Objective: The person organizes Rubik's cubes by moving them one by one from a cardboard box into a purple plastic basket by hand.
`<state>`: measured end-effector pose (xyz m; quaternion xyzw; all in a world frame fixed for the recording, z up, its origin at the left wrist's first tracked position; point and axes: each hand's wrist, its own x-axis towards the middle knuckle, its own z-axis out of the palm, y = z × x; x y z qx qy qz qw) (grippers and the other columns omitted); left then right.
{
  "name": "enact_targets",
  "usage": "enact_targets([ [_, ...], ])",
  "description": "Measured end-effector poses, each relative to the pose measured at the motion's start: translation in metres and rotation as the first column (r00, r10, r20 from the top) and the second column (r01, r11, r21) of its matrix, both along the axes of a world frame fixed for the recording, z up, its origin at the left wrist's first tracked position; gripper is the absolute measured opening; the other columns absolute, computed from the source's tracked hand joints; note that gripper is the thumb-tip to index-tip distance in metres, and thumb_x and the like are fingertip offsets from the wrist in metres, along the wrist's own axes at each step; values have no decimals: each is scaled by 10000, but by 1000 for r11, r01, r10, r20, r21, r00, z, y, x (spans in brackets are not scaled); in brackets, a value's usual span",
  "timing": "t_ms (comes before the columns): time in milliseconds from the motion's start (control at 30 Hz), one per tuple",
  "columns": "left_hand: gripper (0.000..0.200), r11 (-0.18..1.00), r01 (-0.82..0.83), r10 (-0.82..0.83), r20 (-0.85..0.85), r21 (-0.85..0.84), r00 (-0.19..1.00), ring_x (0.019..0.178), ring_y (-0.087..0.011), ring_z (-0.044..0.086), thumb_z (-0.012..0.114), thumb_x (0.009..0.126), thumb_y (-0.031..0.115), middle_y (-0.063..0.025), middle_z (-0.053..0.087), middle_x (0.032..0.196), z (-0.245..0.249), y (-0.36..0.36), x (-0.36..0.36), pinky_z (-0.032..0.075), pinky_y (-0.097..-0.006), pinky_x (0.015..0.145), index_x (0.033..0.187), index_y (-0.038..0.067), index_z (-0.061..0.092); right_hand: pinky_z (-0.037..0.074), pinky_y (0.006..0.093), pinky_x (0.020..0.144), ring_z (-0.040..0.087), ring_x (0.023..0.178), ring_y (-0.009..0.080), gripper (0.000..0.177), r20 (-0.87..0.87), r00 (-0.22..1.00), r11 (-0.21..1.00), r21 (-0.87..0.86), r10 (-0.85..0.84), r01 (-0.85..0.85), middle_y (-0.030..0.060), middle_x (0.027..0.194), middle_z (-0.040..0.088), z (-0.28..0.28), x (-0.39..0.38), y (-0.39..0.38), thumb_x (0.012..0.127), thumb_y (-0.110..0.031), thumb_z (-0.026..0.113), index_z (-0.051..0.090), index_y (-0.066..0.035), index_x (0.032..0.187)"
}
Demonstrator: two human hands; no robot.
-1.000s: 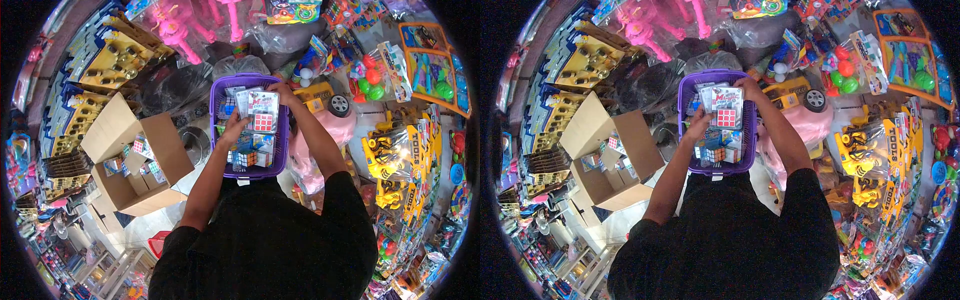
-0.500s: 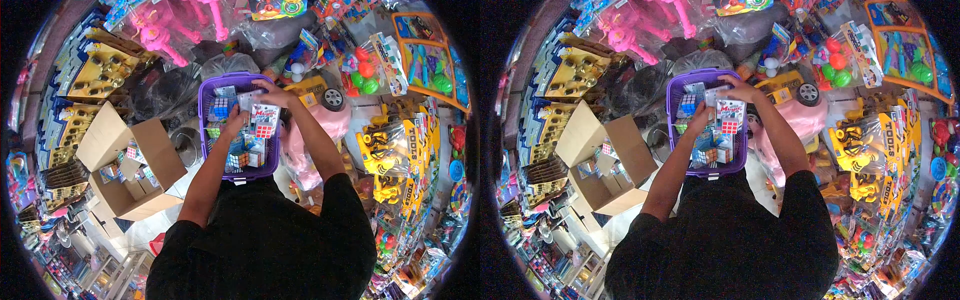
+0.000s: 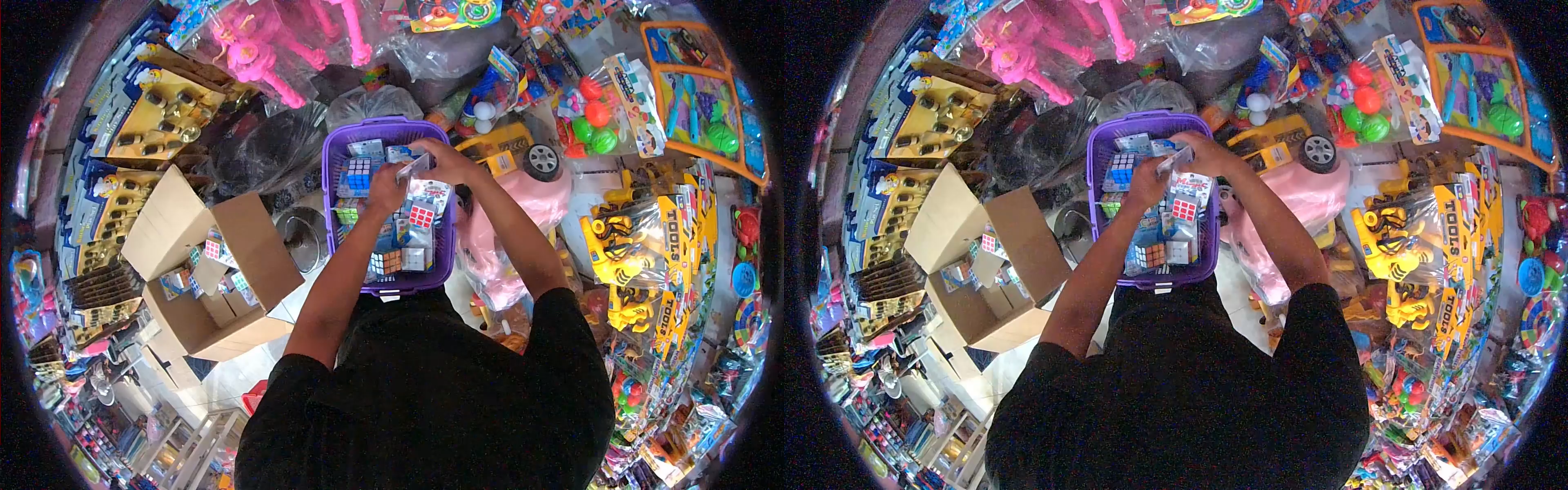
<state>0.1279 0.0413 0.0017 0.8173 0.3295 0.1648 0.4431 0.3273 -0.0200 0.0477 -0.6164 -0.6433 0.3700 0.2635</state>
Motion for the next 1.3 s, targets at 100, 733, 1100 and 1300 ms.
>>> enact_targets([
  [100, 308, 998, 20, -23, 45, 60, 999, 934, -416, 592, 581, 800, 70, -237, 611, 976, 6, 4, -2, 475, -468, 850, 1100, 98, 648, 411, 399, 952, 507, 1124, 332, 603, 120, 986, 976, 200, -112, 87, 156, 1163, 539, 10, -7, -5, 671, -242, 784, 513, -62, 1178],
  [733, 352, 955, 229, -274, -266, -188, 924, 964, -373, 615, 608, 803, 120, -194, 638, 1071, 4, 27, -2, 485, -433, 860, 1153, 138, 641, 476, 472, 728, 617, 824, 338, 187, 363, 931, 989, -144, 29, 26, 116, 857, 635, 45, -44, -46, 693, -83, 628, 561, -94, 867],
  [1100, 329, 978, 207, -207, -122, -12, 971, 951, -376, 598, 610, 786, 64, -212, 615, 1032, 9, 12, -21, 483, -440, 853, 1114, 76, 636, 409, 479, 790, 592, 962, 301, 191, 477, 874, 991, -35, -96, 128, 105, 936, 629, 37, -61, -62, 746, -185, 640, 572, -98, 902],
  [1300, 332, 992, 4, -8, 31, 127, 999, 931, -376, 582, 607, 814, 57, -187, 582, 982, 38, -15, -39, 481, -431, 831, 1143, 41, 562, 342, 438, 794, 557, 984, 282, 257, 550, 811, 980, 116, -199, 162, 70, 958, 598, 2, -71, -77, 733, -210, 676, 524, -117, 918],
])
